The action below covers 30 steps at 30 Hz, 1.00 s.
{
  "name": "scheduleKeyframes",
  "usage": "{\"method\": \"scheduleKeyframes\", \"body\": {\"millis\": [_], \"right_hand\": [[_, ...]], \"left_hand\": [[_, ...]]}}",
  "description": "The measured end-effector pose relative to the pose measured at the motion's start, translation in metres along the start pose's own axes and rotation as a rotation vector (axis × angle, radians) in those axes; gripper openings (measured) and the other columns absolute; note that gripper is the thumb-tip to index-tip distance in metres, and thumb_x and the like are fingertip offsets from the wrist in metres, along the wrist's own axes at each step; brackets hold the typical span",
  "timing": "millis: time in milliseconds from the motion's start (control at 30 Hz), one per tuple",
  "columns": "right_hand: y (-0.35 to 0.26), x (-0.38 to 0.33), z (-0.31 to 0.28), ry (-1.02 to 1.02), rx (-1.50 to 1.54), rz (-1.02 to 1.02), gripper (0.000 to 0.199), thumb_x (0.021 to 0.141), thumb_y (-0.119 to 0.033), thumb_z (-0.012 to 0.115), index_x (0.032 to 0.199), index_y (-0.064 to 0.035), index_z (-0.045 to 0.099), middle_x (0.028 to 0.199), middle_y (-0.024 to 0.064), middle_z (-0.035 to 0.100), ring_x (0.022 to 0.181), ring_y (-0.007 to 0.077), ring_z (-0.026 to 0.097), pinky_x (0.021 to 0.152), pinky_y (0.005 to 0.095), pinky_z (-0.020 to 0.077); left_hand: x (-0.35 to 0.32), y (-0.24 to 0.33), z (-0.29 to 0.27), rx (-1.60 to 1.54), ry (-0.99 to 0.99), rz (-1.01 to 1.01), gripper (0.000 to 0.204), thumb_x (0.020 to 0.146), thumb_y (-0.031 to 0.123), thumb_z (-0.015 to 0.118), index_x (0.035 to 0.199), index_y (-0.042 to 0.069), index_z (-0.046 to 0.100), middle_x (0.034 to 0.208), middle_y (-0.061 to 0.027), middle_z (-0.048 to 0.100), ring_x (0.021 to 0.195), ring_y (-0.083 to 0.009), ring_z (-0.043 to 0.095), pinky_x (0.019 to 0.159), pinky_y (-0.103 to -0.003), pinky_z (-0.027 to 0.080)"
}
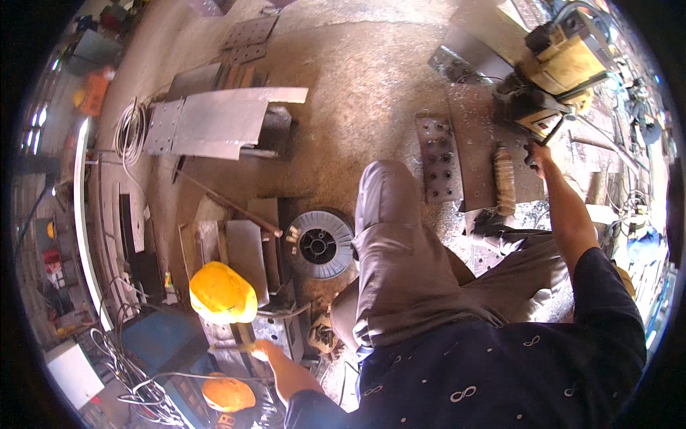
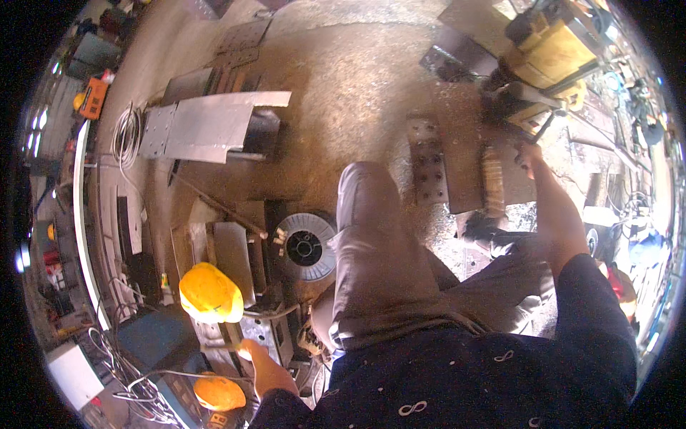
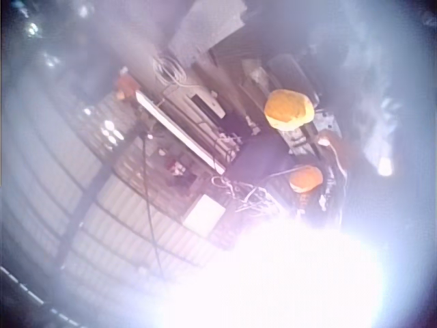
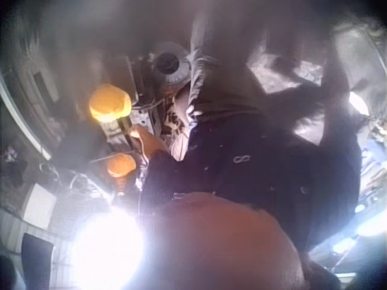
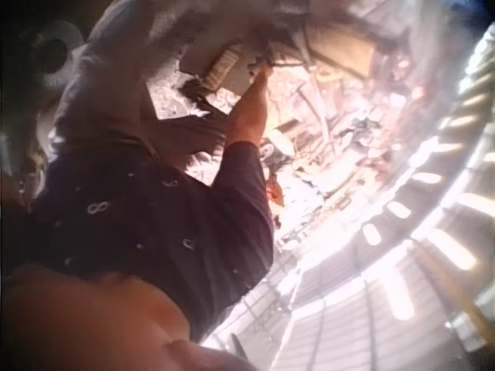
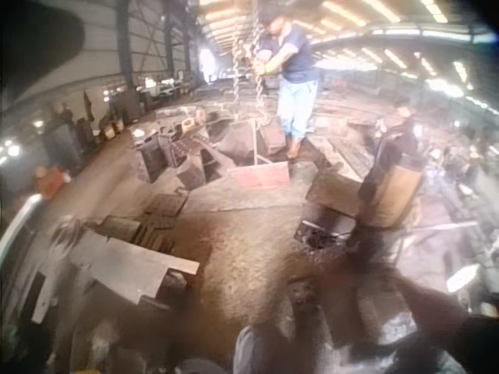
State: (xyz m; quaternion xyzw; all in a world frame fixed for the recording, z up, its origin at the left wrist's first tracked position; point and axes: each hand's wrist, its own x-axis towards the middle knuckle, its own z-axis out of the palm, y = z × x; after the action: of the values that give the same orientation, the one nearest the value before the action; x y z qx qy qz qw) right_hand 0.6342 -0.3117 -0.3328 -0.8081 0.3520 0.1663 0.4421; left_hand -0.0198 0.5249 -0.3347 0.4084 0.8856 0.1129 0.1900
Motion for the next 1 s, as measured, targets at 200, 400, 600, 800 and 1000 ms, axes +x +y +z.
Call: {"method": "scheduleKeyframes", "body": {"millis": [200,400,600,800,1000], "right_hand": [[0.014,-0.005,0.003,0.168,-0.054,-0.079,0.029,0.099,-0.035,0.061,0.117,-0.0165,0.076,0.088,0.0017,0.073,0.061,0.0177,0.053,0.061,0.0393,0.0419],[0.01,0.0,-0.013,0.331,-0.181,-0.303,0.029,0.088,-0.024,0.069,0.105,-0.0023,0.076,0.09,0.0199,0.075,0.081,0.0311,0.07,0.071,0.0461,0.0545],[-0.014,-0.044,0.018,0.357,-0.036,-0.285,0.031,0.084,-0.021,0.071,0.101,0.0034,0.076,0.102,0.029,0.074,0.107,0.0434,0.071,0.091,0.0495,0.0569],[-0.009,-0.04,-0.007,0.343,0.057,-0.259,0.036,0.084,-0.015,0.066,0.114,0.0025,0.072,0.119,0.0292,0.07,0.116,0.0456,0.067,0.098,0.0515,0.0555],[-0.005,-0.054,-0.004,0.321,0.095,-0.28,0.029,0.082,-0.016,0.065,0.105,-0.0007,0.073,0.11,0.0285,0.072,0.109,0.0451,0.069,0.095,0.0527,0.0556]], "left_hand": [[-0.054,0.015,-0.047,-0.36,0.157,0.105,0.05,0.104,0.034,0.058,0.137,0.0,0.044,0.089,-0.0188,0.065,0.069,-0.0244,0.068,0.056,-0.034,0.062],[-0.134,0.052,-0.012,-0.573,-0.287,0.449,0.065,0.102,0.037,0.062,0.151,0.003,0.037,0.098,-0.0163,0.058,0.061,-0.0216,0.054,0.048,-0.036,0.046],[-0.268,0.132,-0.078,-0.713,-0.454,0.851,0.038,0.101,0.04,0.061,0.123,0.01,0.053,0.074,-0.0032,0.05,0.05,-0.0147,0.046,0.046,-0.029,0.039],[-0.463,0.229,-0.176,-0.849,-0.633,1.223,0.03,0.102,0.04,0.052,0.095,0.01,0.053,0.073,-0.0034,0.054,0.049,-0.0134,0.048,0.043,-0.028,0.039],[-0.616,0.272,-0.163,-0.599,-1.034,1.348,0.026,0.105,0.036,0.054,0.1,0.011,0.056,0.078,-0.0018,0.056,0.06,-0.0124,0.051,0.051,-0.029,0.043]]}}
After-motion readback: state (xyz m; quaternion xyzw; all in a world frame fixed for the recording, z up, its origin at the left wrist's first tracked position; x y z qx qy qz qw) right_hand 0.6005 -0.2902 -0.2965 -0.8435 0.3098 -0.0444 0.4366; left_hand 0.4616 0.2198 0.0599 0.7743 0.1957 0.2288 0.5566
